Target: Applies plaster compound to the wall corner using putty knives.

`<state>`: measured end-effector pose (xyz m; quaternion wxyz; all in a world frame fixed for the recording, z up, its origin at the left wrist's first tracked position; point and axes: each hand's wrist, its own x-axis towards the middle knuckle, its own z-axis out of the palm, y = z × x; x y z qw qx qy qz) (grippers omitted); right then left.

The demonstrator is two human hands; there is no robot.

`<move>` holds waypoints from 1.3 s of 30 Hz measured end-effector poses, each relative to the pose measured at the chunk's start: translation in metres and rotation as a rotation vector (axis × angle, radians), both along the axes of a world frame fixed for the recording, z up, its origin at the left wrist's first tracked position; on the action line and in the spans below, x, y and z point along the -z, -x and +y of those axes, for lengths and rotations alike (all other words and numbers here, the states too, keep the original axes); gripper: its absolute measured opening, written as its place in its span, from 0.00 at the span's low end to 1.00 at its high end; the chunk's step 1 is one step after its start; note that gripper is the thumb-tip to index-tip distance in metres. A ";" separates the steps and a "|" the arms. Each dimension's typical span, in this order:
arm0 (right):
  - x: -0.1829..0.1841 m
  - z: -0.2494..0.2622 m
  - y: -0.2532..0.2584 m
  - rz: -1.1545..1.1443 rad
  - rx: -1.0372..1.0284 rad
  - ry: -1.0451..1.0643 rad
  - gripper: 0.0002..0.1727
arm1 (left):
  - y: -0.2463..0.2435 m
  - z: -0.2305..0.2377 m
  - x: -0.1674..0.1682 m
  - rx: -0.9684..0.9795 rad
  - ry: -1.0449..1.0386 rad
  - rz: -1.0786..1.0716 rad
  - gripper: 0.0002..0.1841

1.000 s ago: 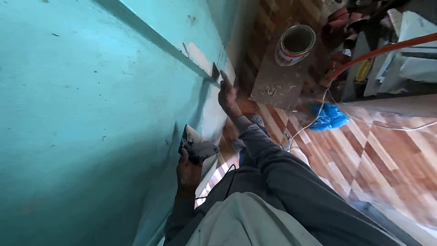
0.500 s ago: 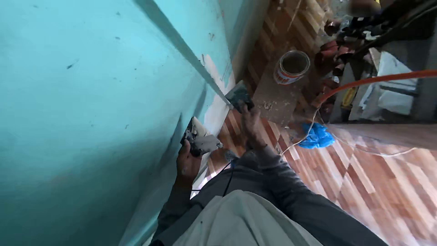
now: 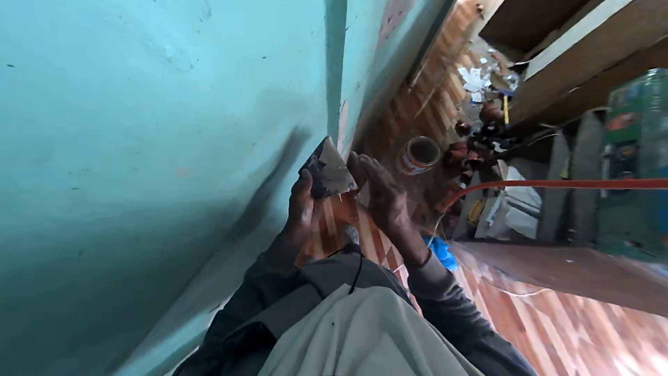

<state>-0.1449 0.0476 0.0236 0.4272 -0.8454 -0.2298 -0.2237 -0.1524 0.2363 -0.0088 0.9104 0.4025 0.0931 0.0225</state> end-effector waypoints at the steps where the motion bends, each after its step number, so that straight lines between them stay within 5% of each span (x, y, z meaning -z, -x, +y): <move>1: 0.003 0.003 0.002 -0.052 -0.002 0.061 0.22 | -0.001 -0.003 -0.003 -0.003 -0.030 -0.021 0.21; 7: -0.003 0.005 0.008 -0.173 0.067 0.185 0.23 | -0.005 -0.019 -0.018 -0.018 -0.157 -0.124 0.24; 11: 0.000 -0.005 0.008 0.503 0.250 -0.316 0.21 | -0.007 -0.024 -0.031 0.000 -0.112 -0.184 0.24; 15: 0.042 -0.006 -0.005 1.160 -0.017 -1.094 0.16 | -0.019 -0.031 -0.040 0.053 -0.109 -0.265 0.24; 20: 0.009 -0.018 0.007 1.136 -0.130 -1.369 0.12 | -0.029 -0.018 -0.037 0.078 -0.201 -0.246 0.24; 26: -0.027 -0.022 0.021 0.732 0.083 -1.155 0.11 | -0.032 -0.040 -0.051 0.068 -0.016 -0.238 0.21; 32: -0.045 -0.009 0.038 0.229 0.399 -0.599 0.17 | -0.017 -0.066 -0.066 -0.062 -0.018 -0.358 0.21; 39: -0.039 -0.004 0.026 0.159 0.381 -0.073 0.24 | -0.016 -0.091 -0.061 0.001 -0.125 -0.326 0.26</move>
